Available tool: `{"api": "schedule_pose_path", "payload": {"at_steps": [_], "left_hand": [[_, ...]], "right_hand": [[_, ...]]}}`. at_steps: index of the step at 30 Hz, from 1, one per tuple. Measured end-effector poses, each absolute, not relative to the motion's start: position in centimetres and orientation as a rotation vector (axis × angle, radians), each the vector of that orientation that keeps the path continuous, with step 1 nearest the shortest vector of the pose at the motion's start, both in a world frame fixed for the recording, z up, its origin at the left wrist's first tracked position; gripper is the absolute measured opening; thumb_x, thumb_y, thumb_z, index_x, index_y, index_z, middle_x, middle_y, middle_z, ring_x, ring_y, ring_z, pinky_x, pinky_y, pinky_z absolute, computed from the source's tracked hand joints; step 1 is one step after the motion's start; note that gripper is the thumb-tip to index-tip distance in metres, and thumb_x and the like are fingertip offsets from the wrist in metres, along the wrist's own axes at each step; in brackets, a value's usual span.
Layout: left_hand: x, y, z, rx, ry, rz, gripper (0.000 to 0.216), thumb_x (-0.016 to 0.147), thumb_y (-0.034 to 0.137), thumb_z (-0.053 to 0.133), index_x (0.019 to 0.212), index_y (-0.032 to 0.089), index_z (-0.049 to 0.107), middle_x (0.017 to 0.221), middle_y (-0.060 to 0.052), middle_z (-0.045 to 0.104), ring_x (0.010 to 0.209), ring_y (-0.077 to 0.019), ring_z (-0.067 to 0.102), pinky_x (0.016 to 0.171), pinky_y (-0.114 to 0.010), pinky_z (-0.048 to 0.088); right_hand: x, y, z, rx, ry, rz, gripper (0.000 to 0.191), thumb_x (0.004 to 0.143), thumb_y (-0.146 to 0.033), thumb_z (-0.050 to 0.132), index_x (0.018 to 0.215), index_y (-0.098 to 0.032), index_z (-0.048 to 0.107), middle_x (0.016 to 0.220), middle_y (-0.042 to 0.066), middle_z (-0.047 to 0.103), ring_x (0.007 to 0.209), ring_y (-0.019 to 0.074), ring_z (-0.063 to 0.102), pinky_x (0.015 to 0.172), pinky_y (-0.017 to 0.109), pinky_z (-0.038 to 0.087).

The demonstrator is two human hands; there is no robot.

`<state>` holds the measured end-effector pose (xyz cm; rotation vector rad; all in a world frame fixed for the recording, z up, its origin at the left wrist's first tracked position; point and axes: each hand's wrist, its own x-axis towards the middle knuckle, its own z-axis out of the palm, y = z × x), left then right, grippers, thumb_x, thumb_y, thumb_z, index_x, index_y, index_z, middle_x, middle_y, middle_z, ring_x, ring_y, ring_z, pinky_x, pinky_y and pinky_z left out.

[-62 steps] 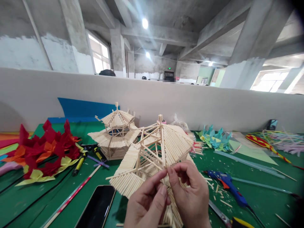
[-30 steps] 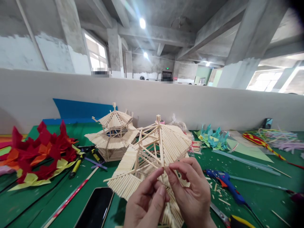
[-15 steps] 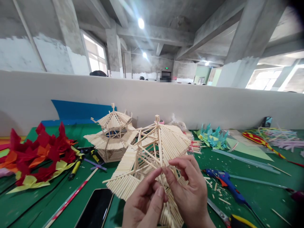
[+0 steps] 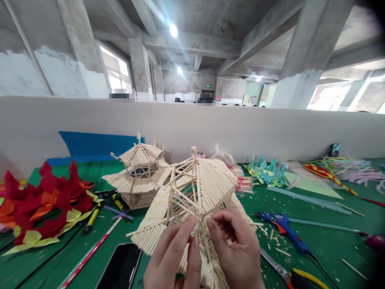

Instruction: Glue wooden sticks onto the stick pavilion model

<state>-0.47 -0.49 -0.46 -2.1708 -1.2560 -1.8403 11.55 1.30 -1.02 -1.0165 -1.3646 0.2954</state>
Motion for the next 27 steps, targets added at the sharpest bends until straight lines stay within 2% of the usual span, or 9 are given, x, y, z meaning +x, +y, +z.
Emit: {"api": "schedule_pose_path", "payload": {"at_steps": [3, 6, 11, 27], "left_hand": [[-1.2, 0.3, -0.3, -2.243, -1.123, -1.604, 0.037, 0.076, 0.007, 0.052, 0.113, 0.013, 0.052, 0.094, -0.004, 0.055, 0.081, -0.0096, 0.056, 0.072, -0.014, 0.048], [-1.2, 0.8, -0.2, -2.274, -1.097, -1.604, 0.037, 0.078, 0.005, 0.050, 0.114, 0.011, 0.051, 0.095, -0.005, 0.052, 0.085, -0.0098, 0.054, 0.076, -0.016, 0.047], [-0.8, 0.9, -0.3, -2.309, -1.060, -1.624, 0.036, 0.077, 0.002, 0.050, 0.113, 0.008, 0.051, 0.096, -0.006, 0.050, 0.087, -0.0092, 0.052, 0.077, -0.014, 0.045], [-0.9, 1.2, -0.4, -2.287, -1.064, -1.562, 0.039, 0.077, 0.004, 0.051, 0.115, 0.011, 0.050, 0.095, -0.005, 0.050, 0.086, -0.0097, 0.053, 0.076, -0.015, 0.046]], "right_hand": [[11.6, 1.6, -0.6, -1.014, -1.421, 0.159, 0.010, 0.074, -0.024, 0.062, 0.070, -0.020, 0.054, 0.058, -0.004, 0.051, 0.050, 0.0091, 0.046, 0.047, 0.020, 0.038], [11.8, 1.8, -0.1, -1.032, -1.428, 0.117, 0.016, 0.074, -0.026, 0.063, 0.066, -0.019, 0.051, 0.055, -0.005, 0.048, 0.050, 0.0092, 0.043, 0.047, 0.020, 0.036], [11.8, 2.1, 0.1, -1.022, -1.416, 0.173, 0.017, 0.074, -0.025, 0.064, 0.066, -0.020, 0.050, 0.056, -0.005, 0.045, 0.051, 0.0094, 0.042, 0.046, 0.020, 0.033], [11.9, 2.3, -0.3, -1.038, -1.375, 0.304, 0.015, 0.074, -0.026, 0.064, 0.069, -0.020, 0.051, 0.060, -0.004, 0.049, 0.053, 0.0100, 0.043, 0.048, 0.021, 0.037]]}}
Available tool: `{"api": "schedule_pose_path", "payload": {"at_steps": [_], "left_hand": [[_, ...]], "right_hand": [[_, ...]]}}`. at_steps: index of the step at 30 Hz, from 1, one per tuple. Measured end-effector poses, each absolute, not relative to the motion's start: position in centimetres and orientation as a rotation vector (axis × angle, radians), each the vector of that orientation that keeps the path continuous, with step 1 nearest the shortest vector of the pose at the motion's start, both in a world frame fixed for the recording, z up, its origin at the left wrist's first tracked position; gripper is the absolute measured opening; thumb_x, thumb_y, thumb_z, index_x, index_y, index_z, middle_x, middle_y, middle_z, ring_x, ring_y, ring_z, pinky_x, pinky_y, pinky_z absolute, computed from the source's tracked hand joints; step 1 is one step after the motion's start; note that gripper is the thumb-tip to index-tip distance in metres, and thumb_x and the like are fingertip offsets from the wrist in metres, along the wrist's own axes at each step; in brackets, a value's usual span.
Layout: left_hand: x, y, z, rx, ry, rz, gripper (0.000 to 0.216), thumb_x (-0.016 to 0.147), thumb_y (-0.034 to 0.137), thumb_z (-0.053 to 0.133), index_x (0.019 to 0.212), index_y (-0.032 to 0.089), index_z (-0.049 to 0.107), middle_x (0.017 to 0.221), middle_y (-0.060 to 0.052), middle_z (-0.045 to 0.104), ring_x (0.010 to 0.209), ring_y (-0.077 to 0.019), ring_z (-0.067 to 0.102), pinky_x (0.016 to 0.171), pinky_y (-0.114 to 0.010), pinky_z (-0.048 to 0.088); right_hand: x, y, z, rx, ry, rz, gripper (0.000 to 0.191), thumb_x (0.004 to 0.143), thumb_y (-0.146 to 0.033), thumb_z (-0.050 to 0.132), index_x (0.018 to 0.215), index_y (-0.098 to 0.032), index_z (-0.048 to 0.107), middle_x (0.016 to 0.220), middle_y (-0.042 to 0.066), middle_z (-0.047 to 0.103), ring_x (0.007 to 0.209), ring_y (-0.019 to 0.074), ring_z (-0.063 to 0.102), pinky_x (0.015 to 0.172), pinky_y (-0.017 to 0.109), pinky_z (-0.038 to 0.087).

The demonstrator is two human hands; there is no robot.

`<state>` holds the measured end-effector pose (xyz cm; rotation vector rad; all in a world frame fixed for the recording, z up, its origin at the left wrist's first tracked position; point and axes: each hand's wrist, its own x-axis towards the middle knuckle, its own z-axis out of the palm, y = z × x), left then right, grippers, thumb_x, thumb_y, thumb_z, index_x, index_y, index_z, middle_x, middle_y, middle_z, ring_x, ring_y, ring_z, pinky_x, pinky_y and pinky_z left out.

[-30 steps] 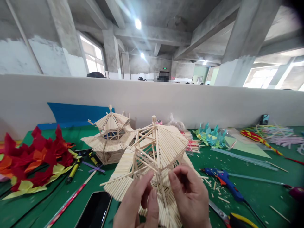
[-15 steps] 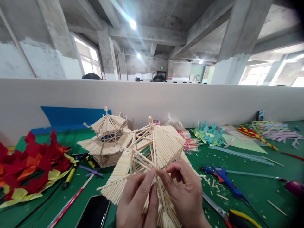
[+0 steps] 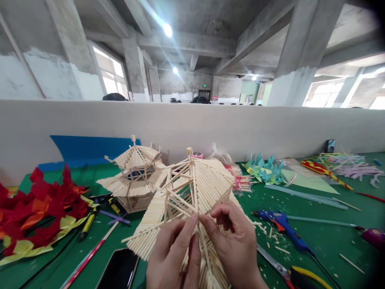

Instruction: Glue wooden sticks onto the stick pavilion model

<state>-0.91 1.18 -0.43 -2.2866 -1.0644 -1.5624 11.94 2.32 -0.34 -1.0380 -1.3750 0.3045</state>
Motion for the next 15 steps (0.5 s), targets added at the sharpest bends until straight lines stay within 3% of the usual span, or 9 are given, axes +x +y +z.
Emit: {"api": "schedule_pose_path", "payload": {"at_steps": [9, 15], "left_hand": [[-1.29, 0.91, -0.37, -2.265, -1.087, -1.571, 0.039, 0.076, 0.003, 0.052, 0.114, 0.009, 0.051, 0.096, -0.006, 0.052, 0.087, -0.0114, 0.053, 0.076, -0.017, 0.045], [-1.37, 1.36, 0.08, -2.294, -1.035, -1.430, 0.042, 0.077, 0.004, 0.049, 0.117, 0.015, 0.050, 0.091, -0.005, 0.049, 0.079, -0.0130, 0.052, 0.065, -0.021, 0.047]], "right_hand": [[11.90, 2.21, 0.12, -1.042, -1.363, 0.369, 0.016, 0.073, -0.030, 0.062, 0.072, -0.020, 0.050, 0.063, -0.002, 0.050, 0.053, 0.0114, 0.046, 0.048, 0.023, 0.039], [12.04, 1.48, -0.20, -1.025, -1.313, 0.444, 0.010, 0.079, -0.027, 0.052, 0.072, -0.019, 0.053, 0.060, -0.003, 0.048, 0.051, 0.0109, 0.043, 0.047, 0.023, 0.035]]}}
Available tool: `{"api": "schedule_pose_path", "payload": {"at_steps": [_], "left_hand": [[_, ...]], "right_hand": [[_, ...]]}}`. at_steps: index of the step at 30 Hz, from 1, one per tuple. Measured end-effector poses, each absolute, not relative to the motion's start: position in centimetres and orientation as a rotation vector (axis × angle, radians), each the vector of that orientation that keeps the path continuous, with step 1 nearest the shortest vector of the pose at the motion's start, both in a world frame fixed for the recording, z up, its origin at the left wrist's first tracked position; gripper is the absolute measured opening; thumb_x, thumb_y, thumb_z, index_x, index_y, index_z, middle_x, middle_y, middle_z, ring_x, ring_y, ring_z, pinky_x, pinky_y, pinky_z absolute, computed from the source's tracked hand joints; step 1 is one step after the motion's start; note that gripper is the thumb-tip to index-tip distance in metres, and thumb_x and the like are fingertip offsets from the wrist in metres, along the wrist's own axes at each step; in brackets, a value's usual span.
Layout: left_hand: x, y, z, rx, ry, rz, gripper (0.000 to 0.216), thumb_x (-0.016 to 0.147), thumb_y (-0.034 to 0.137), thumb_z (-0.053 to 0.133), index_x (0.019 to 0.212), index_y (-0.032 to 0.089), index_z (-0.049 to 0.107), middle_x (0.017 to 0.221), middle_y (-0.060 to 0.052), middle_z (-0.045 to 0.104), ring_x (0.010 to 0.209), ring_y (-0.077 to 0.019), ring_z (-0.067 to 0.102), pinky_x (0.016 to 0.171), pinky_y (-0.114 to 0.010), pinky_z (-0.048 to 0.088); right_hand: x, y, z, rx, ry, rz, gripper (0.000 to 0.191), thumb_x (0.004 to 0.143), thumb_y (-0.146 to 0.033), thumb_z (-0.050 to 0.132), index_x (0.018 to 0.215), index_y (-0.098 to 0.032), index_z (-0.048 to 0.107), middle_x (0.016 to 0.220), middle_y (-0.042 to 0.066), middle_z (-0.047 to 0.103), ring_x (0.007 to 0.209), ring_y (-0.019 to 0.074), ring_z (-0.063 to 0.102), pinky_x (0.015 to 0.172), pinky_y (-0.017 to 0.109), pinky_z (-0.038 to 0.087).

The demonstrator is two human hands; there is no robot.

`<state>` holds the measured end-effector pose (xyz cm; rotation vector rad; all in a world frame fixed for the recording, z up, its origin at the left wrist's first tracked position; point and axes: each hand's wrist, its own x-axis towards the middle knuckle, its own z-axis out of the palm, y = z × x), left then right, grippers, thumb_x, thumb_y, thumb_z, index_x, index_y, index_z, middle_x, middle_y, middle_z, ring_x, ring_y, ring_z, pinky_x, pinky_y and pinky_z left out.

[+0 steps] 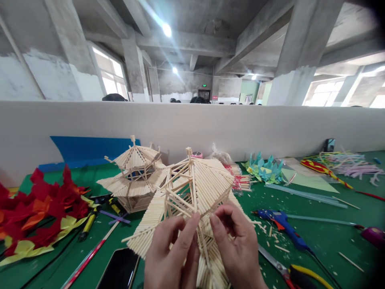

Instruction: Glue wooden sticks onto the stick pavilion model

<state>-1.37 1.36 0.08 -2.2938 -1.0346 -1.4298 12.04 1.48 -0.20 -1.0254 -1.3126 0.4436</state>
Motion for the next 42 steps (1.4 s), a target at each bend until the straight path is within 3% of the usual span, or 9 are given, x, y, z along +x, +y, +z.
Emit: {"api": "schedule_pose_path", "payload": {"at_steps": [7, 12, 18, 27, 42], "left_hand": [[-1.4, 1.5, -0.3, -2.305, -1.011, -1.375, 0.043, 0.078, 0.006, 0.050, 0.120, 0.017, 0.048, 0.091, -0.007, 0.047, 0.074, -0.0138, 0.050, 0.060, -0.025, 0.046], [-1.5, 1.5, -0.3, -2.329, -1.058, -1.391, 0.041, 0.080, 0.010, 0.048, 0.121, 0.017, 0.048, 0.092, -0.008, 0.048, 0.078, -0.0156, 0.051, 0.062, -0.026, 0.048], [-1.6, 1.4, -0.5, -2.260, -1.035, -1.354, 0.042, 0.080, 0.010, 0.050, 0.120, 0.022, 0.049, 0.090, -0.005, 0.051, 0.073, -0.0127, 0.053, 0.060, -0.022, 0.048], [-2.0, 1.3, 0.1, -2.213, -0.979, -1.367, 0.034, 0.077, 0.004, 0.050, 0.110, 0.012, 0.054, 0.091, -0.006, 0.049, 0.077, -0.0123, 0.051, 0.062, -0.020, 0.045], [-2.0, 2.0, -0.6, -2.198, -0.977, -1.315, 0.040, 0.079, 0.006, 0.051, 0.117, 0.018, 0.051, 0.090, -0.006, 0.049, 0.077, -0.0137, 0.051, 0.062, -0.023, 0.045]], "right_hand": [[11.5, 1.0, -0.3, -0.983, -1.271, 0.586, 0.015, 0.080, -0.029, 0.051, 0.073, -0.018, 0.059, 0.062, 0.000, 0.054, 0.056, 0.0126, 0.050, 0.051, 0.024, 0.038], [11.2, 0.6, -0.1, -0.829, -1.008, 1.155, 0.018, 0.075, -0.035, 0.061, 0.082, -0.019, 0.066, 0.057, -0.002, 0.055, 0.053, 0.0085, 0.048, 0.052, 0.021, 0.038], [11.8, 0.8, 0.5, -0.609, -0.664, 1.638, 0.017, 0.068, -0.029, 0.070, 0.080, -0.017, 0.067, 0.046, -0.006, 0.051, 0.033, -0.0015, 0.026, 0.035, 0.013, 0.017], [11.9, 0.6, 1.9, -0.455, -0.507, 1.834, 0.016, 0.066, -0.023, 0.069, 0.078, -0.012, 0.065, 0.043, -0.008, 0.049, 0.032, -0.0021, 0.019, 0.032, 0.013, 0.012], [12.1, 0.9, 1.0, -0.340, -0.402, 1.989, 0.024, 0.064, -0.024, 0.071, 0.083, -0.010, 0.067, 0.045, -0.009, 0.045, 0.032, -0.0026, 0.023, 0.032, 0.011, 0.014]]}}
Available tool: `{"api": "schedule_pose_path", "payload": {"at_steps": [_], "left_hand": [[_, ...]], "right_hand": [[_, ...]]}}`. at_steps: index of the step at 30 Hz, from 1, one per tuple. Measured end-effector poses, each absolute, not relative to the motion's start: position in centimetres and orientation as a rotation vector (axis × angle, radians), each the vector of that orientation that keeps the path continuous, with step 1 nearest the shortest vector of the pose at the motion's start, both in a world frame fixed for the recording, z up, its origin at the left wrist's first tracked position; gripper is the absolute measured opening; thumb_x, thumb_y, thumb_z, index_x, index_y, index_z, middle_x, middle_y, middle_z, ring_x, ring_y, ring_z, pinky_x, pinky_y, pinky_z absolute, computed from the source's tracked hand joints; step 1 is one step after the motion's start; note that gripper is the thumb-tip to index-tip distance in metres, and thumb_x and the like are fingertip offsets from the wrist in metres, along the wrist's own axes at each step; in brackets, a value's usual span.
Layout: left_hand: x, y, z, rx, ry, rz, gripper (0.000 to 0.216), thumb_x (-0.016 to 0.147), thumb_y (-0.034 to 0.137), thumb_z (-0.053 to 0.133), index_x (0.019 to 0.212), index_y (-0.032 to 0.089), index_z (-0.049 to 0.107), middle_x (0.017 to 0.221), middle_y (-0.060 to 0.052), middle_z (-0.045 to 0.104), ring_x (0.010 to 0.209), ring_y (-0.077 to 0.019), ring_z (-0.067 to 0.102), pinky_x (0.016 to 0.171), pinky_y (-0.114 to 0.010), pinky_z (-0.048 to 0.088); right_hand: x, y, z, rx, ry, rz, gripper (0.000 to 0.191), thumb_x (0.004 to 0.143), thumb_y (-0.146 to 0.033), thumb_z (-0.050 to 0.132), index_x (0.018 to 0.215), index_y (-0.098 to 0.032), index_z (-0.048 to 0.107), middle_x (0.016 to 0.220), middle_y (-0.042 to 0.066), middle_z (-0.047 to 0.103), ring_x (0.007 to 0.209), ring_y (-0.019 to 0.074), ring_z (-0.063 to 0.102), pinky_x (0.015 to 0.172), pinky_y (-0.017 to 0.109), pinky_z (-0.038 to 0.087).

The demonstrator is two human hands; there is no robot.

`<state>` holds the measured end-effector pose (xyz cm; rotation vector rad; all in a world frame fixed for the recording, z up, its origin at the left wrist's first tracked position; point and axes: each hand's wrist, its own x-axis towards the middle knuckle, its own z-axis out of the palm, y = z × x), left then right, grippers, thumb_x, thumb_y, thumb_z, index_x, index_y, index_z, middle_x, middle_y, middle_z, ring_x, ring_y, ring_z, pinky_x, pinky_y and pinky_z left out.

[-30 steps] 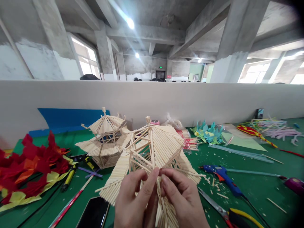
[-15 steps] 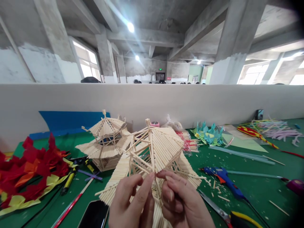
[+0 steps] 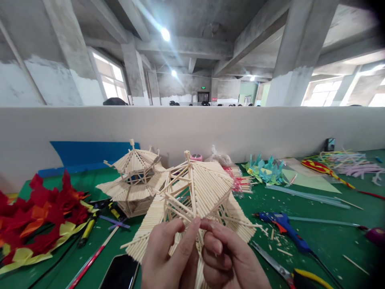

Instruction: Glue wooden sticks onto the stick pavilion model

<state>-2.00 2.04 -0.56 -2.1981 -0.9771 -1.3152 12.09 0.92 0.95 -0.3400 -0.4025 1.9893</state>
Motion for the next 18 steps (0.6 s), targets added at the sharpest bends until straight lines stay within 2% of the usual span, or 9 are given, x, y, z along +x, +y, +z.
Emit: {"api": "schedule_pose_path", "payload": {"at_steps": [6, 12, 18], "left_hand": [[-2.12, 2.30, -0.69, -2.181, -0.902, -1.267, 0.042, 0.075, 0.002, 0.052, 0.115, 0.015, 0.052, 0.093, -0.009, 0.049, 0.081, -0.0171, 0.051, 0.067, -0.028, 0.046], [-2.28, 2.43, -0.23, -2.122, -0.838, -1.103, 0.032, 0.077, 0.009, 0.053, 0.108, 0.010, 0.055, 0.093, -0.012, 0.050, 0.080, -0.0218, 0.050, 0.065, -0.035, 0.045], [-2.15, 2.45, 0.29, -2.119, -0.832, -1.079, 0.029, 0.077, 0.010, 0.052, 0.106, 0.009, 0.055, 0.092, -0.012, 0.050, 0.080, -0.0220, 0.051, 0.065, -0.035, 0.044]], "right_hand": [[12.13, 1.12, 0.56, -0.322, -0.410, 2.012, 0.026, 0.064, -0.026, 0.071, 0.085, -0.011, 0.066, 0.046, -0.010, 0.043, 0.033, -0.0023, 0.023, 0.032, 0.011, 0.014], [12.32, 1.26, 0.67, -0.291, -0.415, 2.056, 0.031, 0.062, -0.027, 0.073, 0.087, -0.011, 0.066, 0.046, -0.010, 0.043, 0.033, -0.0018, 0.023, 0.032, 0.011, 0.017], [11.89, 1.32, 1.15, -0.303, -0.342, 2.048, 0.028, 0.052, -0.024, 0.077, 0.076, -0.012, 0.069, 0.039, -0.011, 0.044, 0.029, -0.0027, 0.018, 0.028, 0.010, 0.012]]}}
